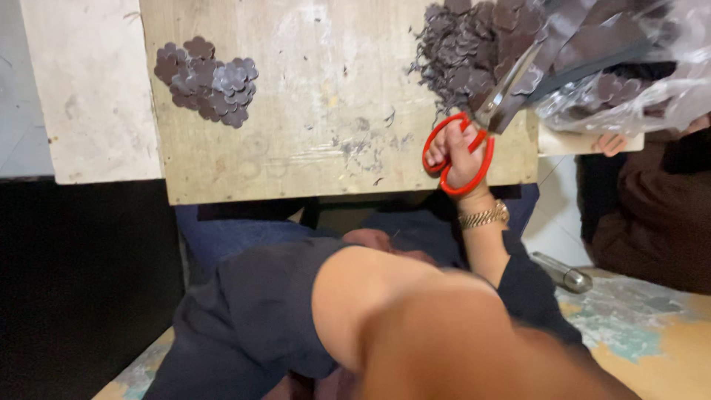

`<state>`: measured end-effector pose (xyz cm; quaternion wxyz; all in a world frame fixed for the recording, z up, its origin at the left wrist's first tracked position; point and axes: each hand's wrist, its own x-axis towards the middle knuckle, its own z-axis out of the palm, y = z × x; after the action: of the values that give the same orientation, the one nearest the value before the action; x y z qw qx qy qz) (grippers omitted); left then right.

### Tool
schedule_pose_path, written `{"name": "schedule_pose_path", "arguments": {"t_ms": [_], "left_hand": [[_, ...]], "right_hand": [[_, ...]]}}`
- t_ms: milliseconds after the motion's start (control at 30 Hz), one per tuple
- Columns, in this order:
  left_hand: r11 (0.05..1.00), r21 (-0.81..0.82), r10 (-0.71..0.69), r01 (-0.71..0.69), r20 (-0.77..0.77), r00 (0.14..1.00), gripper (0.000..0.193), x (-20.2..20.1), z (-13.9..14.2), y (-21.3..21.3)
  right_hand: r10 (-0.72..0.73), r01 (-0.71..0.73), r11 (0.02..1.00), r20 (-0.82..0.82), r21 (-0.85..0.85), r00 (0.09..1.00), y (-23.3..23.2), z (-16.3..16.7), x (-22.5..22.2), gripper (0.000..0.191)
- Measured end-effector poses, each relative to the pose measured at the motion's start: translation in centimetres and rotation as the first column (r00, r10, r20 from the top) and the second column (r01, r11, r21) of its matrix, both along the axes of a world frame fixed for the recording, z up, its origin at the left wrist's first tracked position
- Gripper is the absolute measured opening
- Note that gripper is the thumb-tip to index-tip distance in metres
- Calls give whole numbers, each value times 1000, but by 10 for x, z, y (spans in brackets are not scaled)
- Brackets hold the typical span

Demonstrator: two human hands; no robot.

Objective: The person uses red-handled scissors to trim the edges of small brown flower-shaped pieces. They hold each piece in the left hand and cut with the right hand, then place the finished pieces into a pile on the wooden board.

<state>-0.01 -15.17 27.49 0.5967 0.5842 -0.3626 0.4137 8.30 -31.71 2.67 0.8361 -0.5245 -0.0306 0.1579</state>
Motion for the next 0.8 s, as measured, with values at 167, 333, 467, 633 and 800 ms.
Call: {"name": "schedule_pose_path", "arguments": {"t_ms": [167,333,467,633,800], "left_hand": [[978,108,189,-176,-124,974,16,71,-30,-21],[930,293,354,-223,-548,757,23,145,-150,-39],[889,428,402,-164,-553,730,30,145,-211,-62],[835,529,447,-152,-492,747,45,153,-207,-69],[765,620,491,-172,-389,779,53,162,-195,-72]], "right_hand": [[-160,161,981,-20,110,987,0,2,3,33],[-260,259,949,-16,178,965,-11,5,4,31],[-211,222,949,-71,222,975,-19,9,7,31],[-221,219,958,-8,184,975,-15,12,10,30],[-290,284,948,26,141,957,-13,12,9,32]]}}
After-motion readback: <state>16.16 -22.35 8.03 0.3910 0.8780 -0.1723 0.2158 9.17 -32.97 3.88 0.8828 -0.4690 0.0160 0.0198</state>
